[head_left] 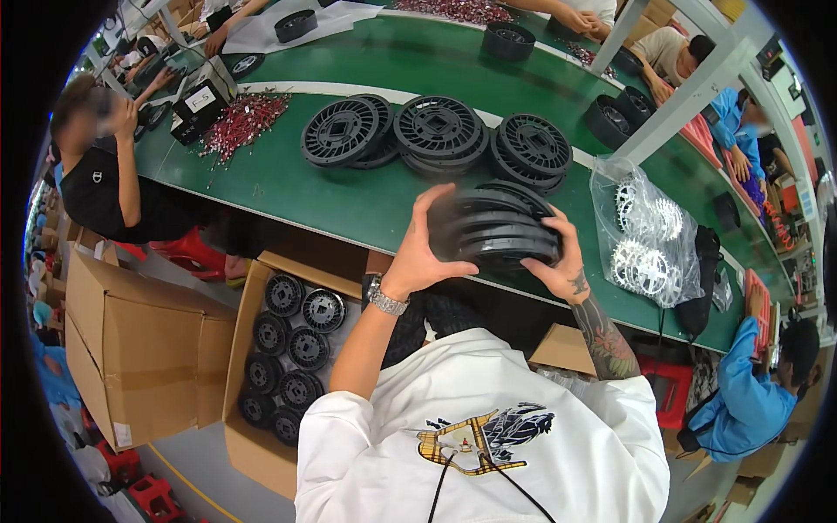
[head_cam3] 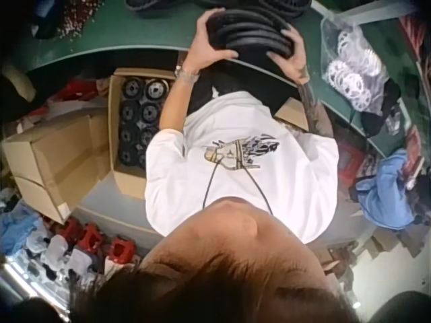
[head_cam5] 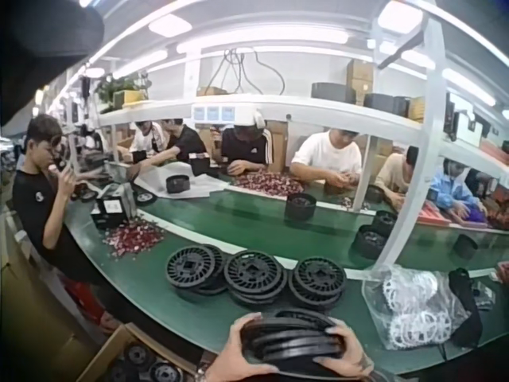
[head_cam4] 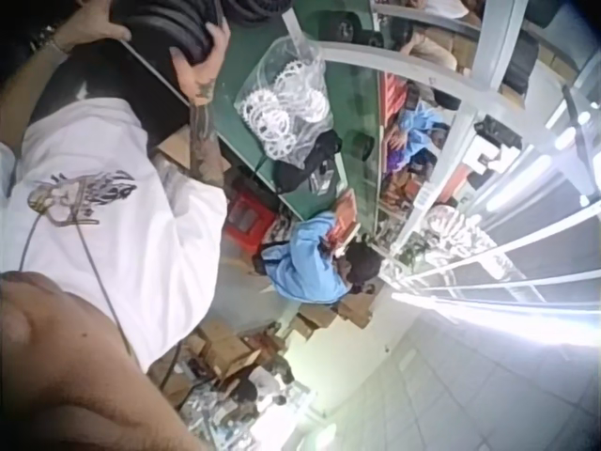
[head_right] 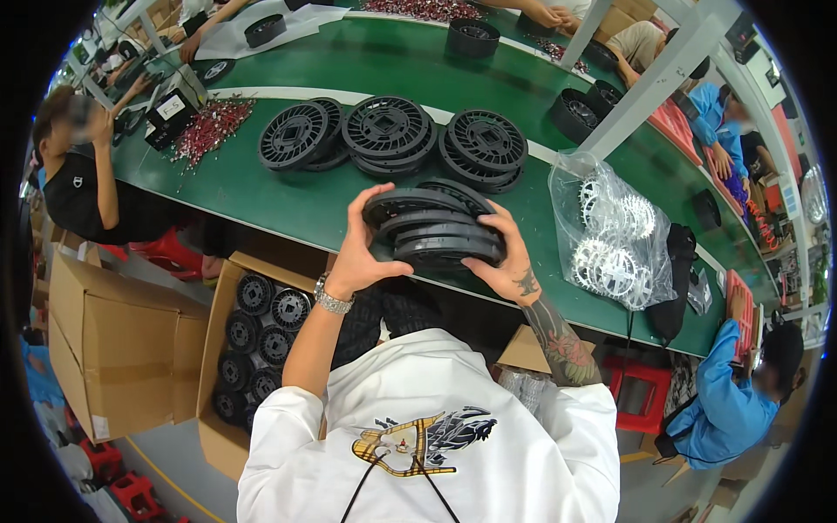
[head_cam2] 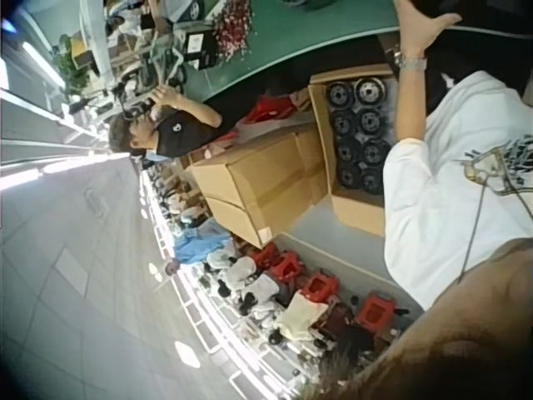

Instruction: Assembling metal gear components into plastic spools and packing them into boxes on a production line.

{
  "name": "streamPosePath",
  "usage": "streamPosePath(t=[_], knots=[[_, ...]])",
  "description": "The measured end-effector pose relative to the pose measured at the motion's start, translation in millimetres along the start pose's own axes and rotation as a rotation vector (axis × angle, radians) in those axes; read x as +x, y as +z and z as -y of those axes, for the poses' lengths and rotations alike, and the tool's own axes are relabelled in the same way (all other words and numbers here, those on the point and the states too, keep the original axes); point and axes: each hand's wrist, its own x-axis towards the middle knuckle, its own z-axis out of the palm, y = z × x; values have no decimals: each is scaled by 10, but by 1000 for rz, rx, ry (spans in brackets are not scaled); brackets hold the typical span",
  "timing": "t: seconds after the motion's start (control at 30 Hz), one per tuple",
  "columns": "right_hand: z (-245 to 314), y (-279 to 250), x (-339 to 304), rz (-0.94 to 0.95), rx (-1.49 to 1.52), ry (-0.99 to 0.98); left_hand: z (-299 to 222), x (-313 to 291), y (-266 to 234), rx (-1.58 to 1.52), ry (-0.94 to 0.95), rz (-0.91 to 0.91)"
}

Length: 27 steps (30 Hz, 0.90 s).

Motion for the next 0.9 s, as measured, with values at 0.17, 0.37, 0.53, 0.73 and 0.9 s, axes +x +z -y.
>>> streamPosePath(t=[0.17, 0.37, 0.53, 0.73, 0.9], knots=[[85, 41, -12, -145, 185, 164, -79, 17, 83, 54, -203, 93], [222, -22, -44, -32, 235, 284, -16, -5, 216, -31, -61, 158], [267, -101, -131, 79, 32, 270, -34, 26, 167, 13, 9, 151], [459, -145, -2, 133, -314, 147, -21, 55, 44, 136, 1, 251], [443, -1, -94, 17, -280, 284, -75, 36, 136, 91, -60, 280]])
